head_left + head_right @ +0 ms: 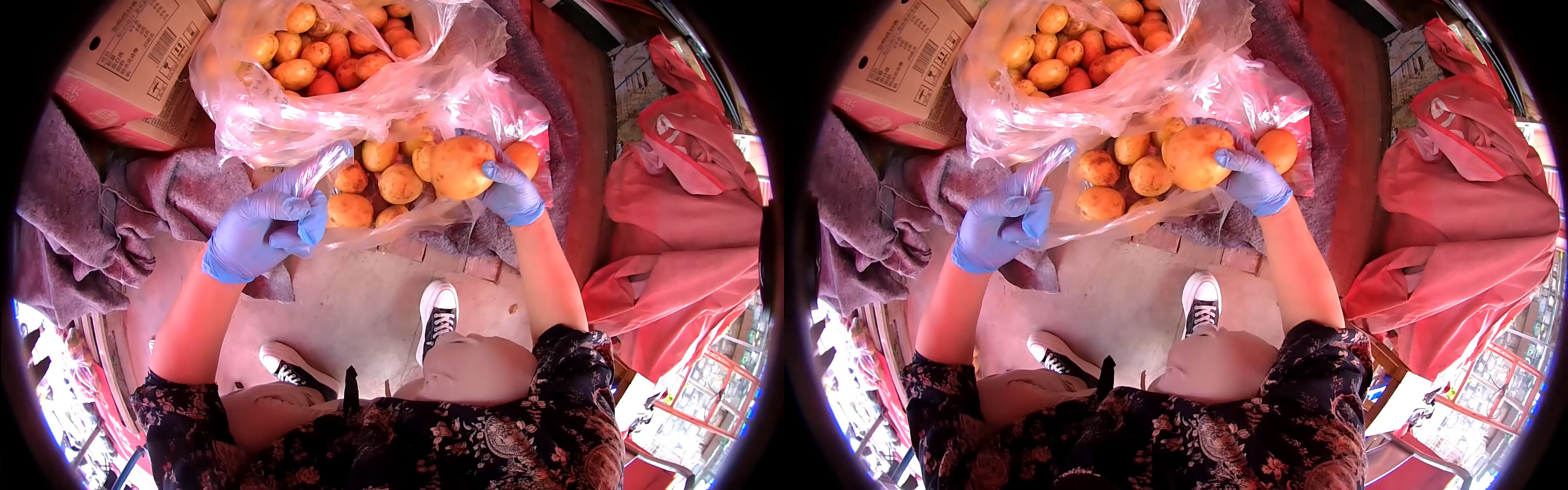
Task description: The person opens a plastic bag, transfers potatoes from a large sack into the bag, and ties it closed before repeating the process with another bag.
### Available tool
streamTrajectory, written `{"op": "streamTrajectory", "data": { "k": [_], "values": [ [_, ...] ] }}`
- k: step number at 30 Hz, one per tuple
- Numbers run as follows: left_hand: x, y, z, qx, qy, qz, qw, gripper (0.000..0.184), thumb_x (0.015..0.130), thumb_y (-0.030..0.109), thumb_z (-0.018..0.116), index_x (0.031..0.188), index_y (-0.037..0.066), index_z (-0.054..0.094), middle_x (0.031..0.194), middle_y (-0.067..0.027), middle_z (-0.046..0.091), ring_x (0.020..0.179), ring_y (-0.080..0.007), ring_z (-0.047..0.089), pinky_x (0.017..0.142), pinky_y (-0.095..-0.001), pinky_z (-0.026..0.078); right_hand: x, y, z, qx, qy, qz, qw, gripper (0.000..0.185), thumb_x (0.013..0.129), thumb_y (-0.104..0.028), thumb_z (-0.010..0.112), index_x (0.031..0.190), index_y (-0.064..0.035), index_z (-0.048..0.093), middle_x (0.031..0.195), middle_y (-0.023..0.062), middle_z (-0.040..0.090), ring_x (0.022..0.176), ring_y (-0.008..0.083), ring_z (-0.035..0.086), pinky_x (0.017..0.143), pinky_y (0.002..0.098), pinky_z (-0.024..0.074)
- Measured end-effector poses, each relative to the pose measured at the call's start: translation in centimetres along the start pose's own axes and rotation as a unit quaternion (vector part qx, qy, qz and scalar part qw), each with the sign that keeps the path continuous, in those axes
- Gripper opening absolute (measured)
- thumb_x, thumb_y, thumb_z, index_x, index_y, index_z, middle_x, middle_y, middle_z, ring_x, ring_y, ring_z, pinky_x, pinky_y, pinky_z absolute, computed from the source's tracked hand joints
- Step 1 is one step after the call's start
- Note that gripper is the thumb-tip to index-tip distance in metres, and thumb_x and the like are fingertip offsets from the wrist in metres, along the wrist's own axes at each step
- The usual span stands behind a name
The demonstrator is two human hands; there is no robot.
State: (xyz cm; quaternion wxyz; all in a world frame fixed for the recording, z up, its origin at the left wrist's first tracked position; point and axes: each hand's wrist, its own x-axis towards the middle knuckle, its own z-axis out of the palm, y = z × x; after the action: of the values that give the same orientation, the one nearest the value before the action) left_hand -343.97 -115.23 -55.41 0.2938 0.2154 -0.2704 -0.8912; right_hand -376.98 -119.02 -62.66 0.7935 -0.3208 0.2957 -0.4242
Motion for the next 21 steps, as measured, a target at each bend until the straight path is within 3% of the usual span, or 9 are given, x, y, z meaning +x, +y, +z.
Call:
{"op": "streamTrajectory", "data": {
  "k": [5,6,7,10,13,15,16,19,21],
  "values": [
    [0.3,0.0,0.6,0.025,0.036,-0.013,0.999,0.082,0.074,0.018,0.066,0.140,0.006,0.019,0.057,-0.0016,0.043,0.039,-0.0050,0.031,0.038,-0.0182,0.023,-1.5,-6.1,-2.4,-0.013,0.084,-0.157,0.984,0.074,0.071,-0.025,0.069,0.130,0.0006,0.033,0.125,0.0174,0.045,0.117,0.0329,0.045,0.100,0.0471,0.0348],
    [0.5,0.0,0.8,0.031,0.040,-0.012,0.999,0.082,0.074,0.019,0.066,0.140,0.006,0.019,0.057,-0.0016,0.043,0.039,-0.0050,0.030,0.038,-0.0183,0.023,-1.9,-7.3,-2.5,-0.044,0.123,-0.170,0.977,0.063,0.075,-0.021,0.067,0.127,-0.0005,0.038,0.124,0.0178,0.046,0.113,0.0313,0.048,0.096,0.0430,0.0404],
    [0.9,-0.1,0.9,0.028,0.036,-0.013,0.999,0.082,0.074,0.019,0.066,0.140,0.005,0.019,0.056,-0.0017,0.043,0.039,-0.0050,0.030,0.038,-0.0183,0.023,-1.8,-8.2,-3.8,-0.201,0.203,-0.212,0.934,0.060,0.076,-0.020,0.066,0.126,-0.0007,0.040,0.123,0.0171,0.047,0.112,0.0301,0.049,0.094,0.0410,0.0416],
    [1.0,-0.2,0.5,0.012,0.020,-0.015,1.000,0.078,0.076,0.018,0.065,0.139,0.006,0.022,0.061,-0.0037,0.048,0.043,-0.0057,0.032,0.039,-0.0173,0.023,-0.9,-8.1,-6.5,-0.567,0.386,-0.281,0.671,0.042,0.081,-0.019,0.061,0.119,-0.0061,0.051,0.117,0.0148,0.053,0.106,0.0277,0.054,0.092,0.0350,0.0430],
    [1.2,-0.4,0.5,-0.012,0.017,-0.020,1.000,0.078,0.076,0.017,0.065,0.140,0.007,0.022,0.061,-0.0034,0.048,0.043,-0.0057,0.031,0.039,-0.0170,0.022,0.1,-6.3,-10.4,-0.807,0.316,-0.236,0.438,0.037,0.081,-0.023,0.059,0.115,-0.0094,0.056,0.117,0.0144,0.055,0.104,0.0299,0.055,0.093,0.0354,0.0413],
    [1.4,-0.2,0.7,-0.002,0.029,-0.028,0.999,0.078,0.075,0.017,0.066,0.140,0.007,0.023,0.061,-0.0030,0.047,0.043,-0.0057,0.030,0.039,-0.0169,0.022,1.3,-3.6,-15.7,-0.754,0.282,-0.106,0.583,0.034,0.082,-0.023,0.057,0.114,-0.0108,0.058,0.123,0.0143,0.051,0.106,0.0324,0.053,0.095,0.0349,0.0390],
    [1.4,-0.1,0.7,0.004,0.034,-0.030,0.999,0.078,0.075,0.016,0.066,0.140,0.008,0.023,0.061,-0.0028,0.047,0.043,-0.0058,0.030,0.039,-0.0169,0.022,1.4,-2.4,-15.8,-0.745,0.304,-0.152,0.574,0.029,0.084,-0.020,0.054,0.111,-0.0111,0.061,0.123,0.0136,0.052,0.107,0.0283,0.054,0.093,0.0323,0.0398],
    [1.5,-0.1,0.6,-0.014,0.032,-0.004,0.999,0.077,0.076,0.016,0.065,0.140,0.009,0.023,0.061,-0.0027,0.047,0.043,-0.0058,0.029,0.039,-0.0169,0.021,0.7,-3.9,-15.7,-0.571,0.330,-0.156,0.736,0.026,0.085,-0.015,0.052,0.107,-0.0099,0.063,0.113,0.0142,0.059,0.104,0.0236,0.056,0.090,0.0303,0.0416],
    [1.4,-0.2,0.5,-0.032,0.032,-0.013,0.999,0.078,0.076,0.016,0.064,0.140,0.008,0.021,0.061,-0.0031,0.048,0.041,-0.0057,0.031,0.041,-0.0182,0.025,0.6,-5.2,-13.6,-0.538,0.390,-0.205,0.719,0.021,0.086,-0.010,0.050,0.101,-0.0025,0.064,0.101,0.0110,0.064,0.092,0.0182,0.060,0.085,0.0274,0.0446]
  ]
}}
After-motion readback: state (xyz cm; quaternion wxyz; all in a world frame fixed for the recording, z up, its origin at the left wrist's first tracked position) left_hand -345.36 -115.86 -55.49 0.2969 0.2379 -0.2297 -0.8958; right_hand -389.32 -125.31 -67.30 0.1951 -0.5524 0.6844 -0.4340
